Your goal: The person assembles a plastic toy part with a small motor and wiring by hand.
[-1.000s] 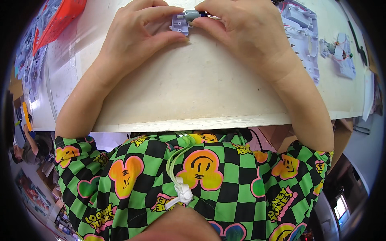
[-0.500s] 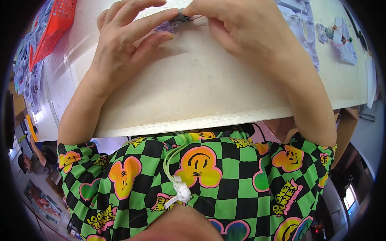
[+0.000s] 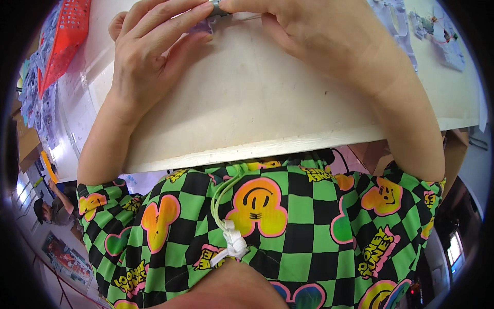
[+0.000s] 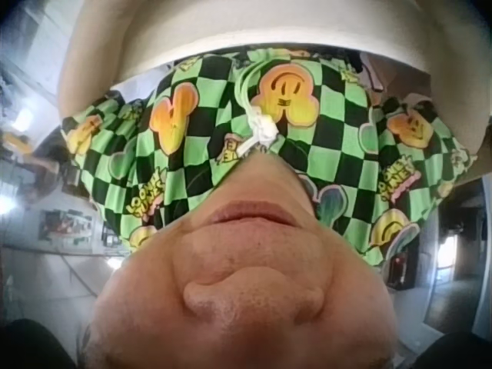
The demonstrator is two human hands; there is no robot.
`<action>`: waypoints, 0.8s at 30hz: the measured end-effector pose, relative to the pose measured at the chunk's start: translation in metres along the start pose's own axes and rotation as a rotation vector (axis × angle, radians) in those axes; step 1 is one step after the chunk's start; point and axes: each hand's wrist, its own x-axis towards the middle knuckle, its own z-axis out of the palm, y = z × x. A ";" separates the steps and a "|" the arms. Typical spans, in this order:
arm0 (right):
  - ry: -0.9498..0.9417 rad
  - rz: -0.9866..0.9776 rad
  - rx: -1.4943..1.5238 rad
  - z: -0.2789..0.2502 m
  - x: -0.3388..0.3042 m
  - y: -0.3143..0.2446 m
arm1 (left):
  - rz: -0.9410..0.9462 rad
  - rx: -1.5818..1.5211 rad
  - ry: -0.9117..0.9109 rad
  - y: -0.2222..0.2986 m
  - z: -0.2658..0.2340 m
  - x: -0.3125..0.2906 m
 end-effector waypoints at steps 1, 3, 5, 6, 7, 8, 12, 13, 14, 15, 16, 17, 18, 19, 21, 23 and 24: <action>0.003 -0.002 0.001 -0.001 0.001 -0.003 | 0.006 -0.029 0.029 0.000 -0.001 0.000; -0.061 -0.007 0.008 -0.006 0.005 -0.007 | -0.011 0.016 -0.035 0.008 -0.008 0.000; 0.030 0.023 0.132 -0.003 0.004 0.005 | -0.023 0.061 -0.088 0.007 -0.010 0.004; 0.113 0.047 0.281 -0.001 0.005 0.005 | -0.048 0.005 -0.052 0.005 -0.008 0.000; 0.112 0.037 0.283 -0.004 0.006 0.005 | -0.074 -0.051 -0.017 0.005 -0.008 -0.002; 0.162 0.111 0.330 -0.010 0.008 0.005 | -0.082 -0.045 -0.015 0.006 -0.010 -0.004; 0.103 0.131 0.232 -0.012 0.008 0.005 | -0.241 -0.027 -0.092 0.015 -0.019 0.008; 0.021 0.113 0.098 -0.013 0.010 0.002 | -0.315 -0.083 -0.096 0.015 -0.019 0.009; 0.017 0.117 0.100 -0.015 0.011 -0.002 | -0.315 -0.089 -0.099 0.015 -0.017 0.009; 0.018 0.130 0.149 -0.018 0.015 -0.005 | -0.302 -0.033 -0.136 0.014 -0.016 0.010; 0.018 0.144 0.199 -0.019 0.016 -0.006 | -0.288 0.021 -0.174 0.013 -0.014 0.011; 0.012 0.149 0.203 -0.016 0.014 -0.003 | -0.289 0.014 -0.178 0.009 -0.009 0.010; 0.029 0.114 0.136 -0.017 0.011 -0.003 | -0.246 0.045 -0.129 0.006 -0.007 0.006; 0.045 0.081 0.069 -0.018 0.010 -0.003 | -0.202 0.076 -0.082 0.005 -0.007 0.004; 0.064 0.081 0.068 -0.017 0.012 -0.008 | -0.205 0.063 -0.068 0.004 -0.007 0.004; 0.080 0.091 0.071 -0.011 0.012 -0.006 | -0.205 0.044 -0.062 0.000 -0.003 0.005; 0.041 0.074 0.054 -0.010 0.011 -0.003 | -0.200 0.007 -0.027 -0.001 -0.001 0.004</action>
